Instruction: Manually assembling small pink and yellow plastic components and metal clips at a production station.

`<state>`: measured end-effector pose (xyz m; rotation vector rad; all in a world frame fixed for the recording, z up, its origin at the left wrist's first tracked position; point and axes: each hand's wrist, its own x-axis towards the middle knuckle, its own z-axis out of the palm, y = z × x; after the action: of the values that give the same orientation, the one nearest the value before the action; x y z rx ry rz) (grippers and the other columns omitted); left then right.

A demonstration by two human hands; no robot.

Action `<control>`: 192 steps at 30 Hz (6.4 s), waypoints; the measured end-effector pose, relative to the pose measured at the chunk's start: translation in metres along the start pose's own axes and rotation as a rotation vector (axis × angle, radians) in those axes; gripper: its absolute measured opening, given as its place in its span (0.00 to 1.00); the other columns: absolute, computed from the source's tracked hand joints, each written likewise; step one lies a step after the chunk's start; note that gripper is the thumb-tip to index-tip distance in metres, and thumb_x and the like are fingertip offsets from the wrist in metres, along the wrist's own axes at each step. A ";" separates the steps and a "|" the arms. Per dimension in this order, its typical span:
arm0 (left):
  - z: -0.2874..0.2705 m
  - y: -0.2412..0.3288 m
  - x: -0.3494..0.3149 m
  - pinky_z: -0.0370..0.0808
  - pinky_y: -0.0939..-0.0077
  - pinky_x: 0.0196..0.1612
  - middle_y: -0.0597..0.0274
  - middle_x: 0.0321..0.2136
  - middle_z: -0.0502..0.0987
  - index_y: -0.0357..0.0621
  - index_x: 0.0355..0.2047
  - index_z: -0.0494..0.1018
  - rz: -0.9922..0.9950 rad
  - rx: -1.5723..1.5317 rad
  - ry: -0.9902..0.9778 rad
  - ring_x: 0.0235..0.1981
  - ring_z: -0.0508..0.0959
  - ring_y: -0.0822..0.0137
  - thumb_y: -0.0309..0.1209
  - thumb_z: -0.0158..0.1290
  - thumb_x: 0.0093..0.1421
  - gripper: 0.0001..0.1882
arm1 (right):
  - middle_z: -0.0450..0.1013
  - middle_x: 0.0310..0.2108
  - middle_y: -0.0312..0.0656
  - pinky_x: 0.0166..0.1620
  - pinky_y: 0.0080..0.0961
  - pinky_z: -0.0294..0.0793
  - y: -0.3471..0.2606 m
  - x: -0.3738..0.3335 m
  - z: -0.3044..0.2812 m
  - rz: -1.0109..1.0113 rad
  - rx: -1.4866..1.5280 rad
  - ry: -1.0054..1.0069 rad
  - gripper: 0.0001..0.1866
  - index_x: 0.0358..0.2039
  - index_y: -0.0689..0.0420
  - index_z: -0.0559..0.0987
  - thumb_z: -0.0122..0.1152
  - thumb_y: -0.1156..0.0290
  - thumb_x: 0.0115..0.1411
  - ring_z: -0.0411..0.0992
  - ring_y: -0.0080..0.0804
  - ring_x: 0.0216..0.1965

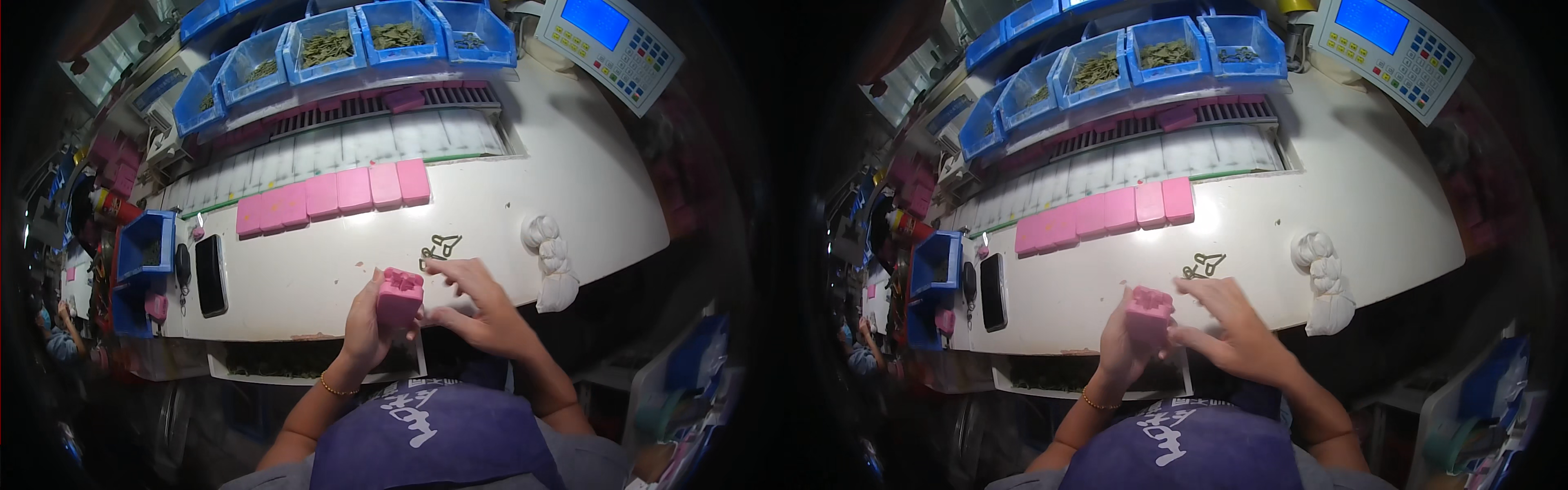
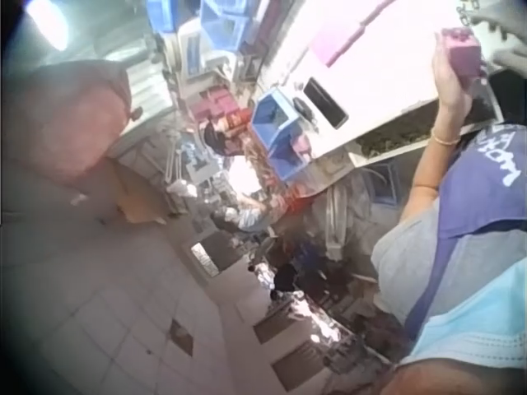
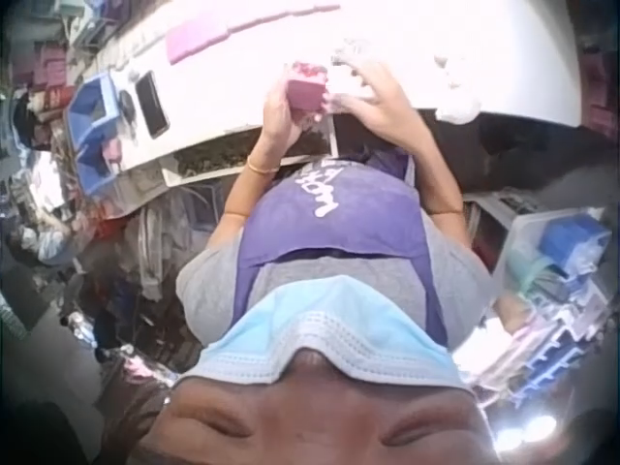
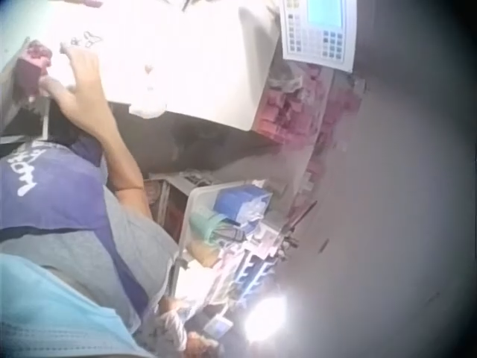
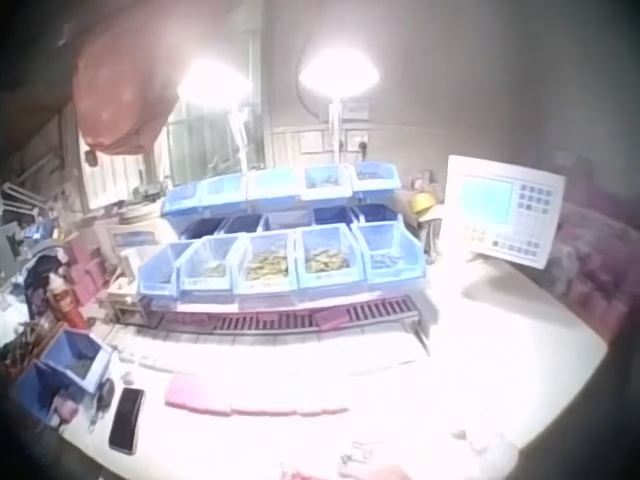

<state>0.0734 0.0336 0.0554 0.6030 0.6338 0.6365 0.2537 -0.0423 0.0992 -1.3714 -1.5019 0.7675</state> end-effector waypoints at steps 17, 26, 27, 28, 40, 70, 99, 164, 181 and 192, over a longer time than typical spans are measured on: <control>0.005 -0.011 -0.013 0.79 0.70 0.49 0.54 0.45 0.73 0.31 0.49 0.71 0.552 0.658 -0.095 0.48 0.77 0.65 0.26 0.54 0.66 0.14 | 0.69 0.42 0.50 0.48 0.34 0.70 0.019 -0.008 0.029 -0.147 0.026 0.152 0.08 0.44 0.63 0.72 0.52 0.76 0.65 0.69 0.46 0.44; -0.001 -0.009 -0.011 0.78 0.71 0.49 0.55 0.44 0.75 0.33 0.48 0.71 0.620 0.696 -0.022 0.46 0.78 0.66 0.24 0.55 0.64 0.13 | 0.70 0.47 0.48 0.44 0.26 0.71 0.029 -0.010 0.026 -0.084 0.107 0.192 0.19 0.55 0.62 0.73 0.58 0.73 0.65 0.70 0.33 0.39; -0.004 -0.007 -0.011 0.78 0.71 0.48 0.55 0.44 0.75 0.33 0.48 0.72 0.625 0.722 0.006 0.45 0.78 0.66 0.24 0.55 0.64 0.13 | 0.70 0.49 0.47 0.44 0.25 0.72 0.032 -0.010 0.020 -0.095 0.080 0.225 0.21 0.57 0.62 0.72 0.59 0.73 0.64 0.70 0.30 0.39; -0.005 -0.005 -0.011 0.78 0.71 0.48 0.55 0.43 0.75 0.34 0.48 0.72 0.628 0.748 0.035 0.45 0.78 0.67 0.24 0.55 0.64 0.12 | 0.70 0.50 0.45 0.43 0.23 0.72 0.031 -0.008 0.014 -0.074 0.064 0.225 0.20 0.55 0.61 0.73 0.60 0.74 0.63 0.70 0.29 0.39; 0.000 0.002 -0.008 0.75 0.68 0.46 0.50 0.41 0.78 0.36 0.45 0.75 0.887 1.096 -0.057 0.42 0.78 0.55 0.13 0.58 0.50 0.19 | 0.69 0.44 0.35 0.40 0.18 0.71 0.032 0.000 0.025 0.232 0.829 -0.035 0.09 0.42 0.59 0.76 0.60 0.77 0.60 0.68 0.18 0.41; -0.035 0.063 0.011 0.74 0.60 0.43 0.49 0.36 0.78 0.40 0.48 0.77 0.711 1.552 0.499 0.35 0.77 0.50 0.36 0.64 0.52 0.23 | 0.75 0.34 0.43 0.42 0.22 0.73 0.104 -0.028 -0.024 0.062 -0.106 0.661 0.09 0.33 0.64 0.78 0.51 0.87 0.56 0.74 0.29 0.37; 0.045 0.065 0.100 0.62 0.56 0.58 0.53 0.52 0.67 0.45 0.55 0.70 0.897 1.552 -0.343 0.54 0.64 0.51 0.42 0.73 0.39 0.42 | 0.76 0.45 0.44 0.41 0.19 0.75 0.070 -0.022 -0.022 0.274 0.642 0.348 0.19 0.56 0.67 0.71 0.55 0.74 0.67 0.74 0.22 0.39; 0.008 0.000 0.003 0.73 0.74 0.25 0.58 0.25 0.74 0.35 0.43 0.72 -0.079 -0.213 0.033 0.21 0.72 0.69 0.52 0.38 0.71 0.28 | 0.52 0.66 0.53 0.66 0.54 0.51 0.004 -0.016 0.032 -0.380 -0.391 -0.082 0.51 0.69 0.56 0.56 0.74 0.64 0.47 0.53 0.56 0.64; 0.014 0.002 0.004 0.76 0.77 0.25 0.56 0.21 0.76 0.31 0.35 0.75 0.204 0.316 0.290 0.18 0.76 0.70 0.43 0.37 0.72 0.26 | 0.75 0.40 0.39 0.52 0.39 0.68 0.014 -0.001 0.020 -0.289 -0.249 0.252 0.09 0.31 0.55 0.80 0.69 0.78 0.49 0.67 0.44 0.47; -0.005 -0.003 0.013 0.78 0.74 0.28 0.49 0.29 0.77 0.32 0.42 0.71 0.243 0.302 0.215 0.23 0.78 0.66 0.48 0.35 0.73 0.28 | 0.66 0.60 0.50 0.62 0.48 0.62 0.079 -0.025 -0.071 0.273 -1.302 0.504 0.27 0.60 0.57 0.70 0.60 0.72 0.59 0.64 0.54 0.57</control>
<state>0.0791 0.0426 0.0459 0.9096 0.8751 0.8480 0.3485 -0.0626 0.0488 -2.4820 -1.3794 -0.5830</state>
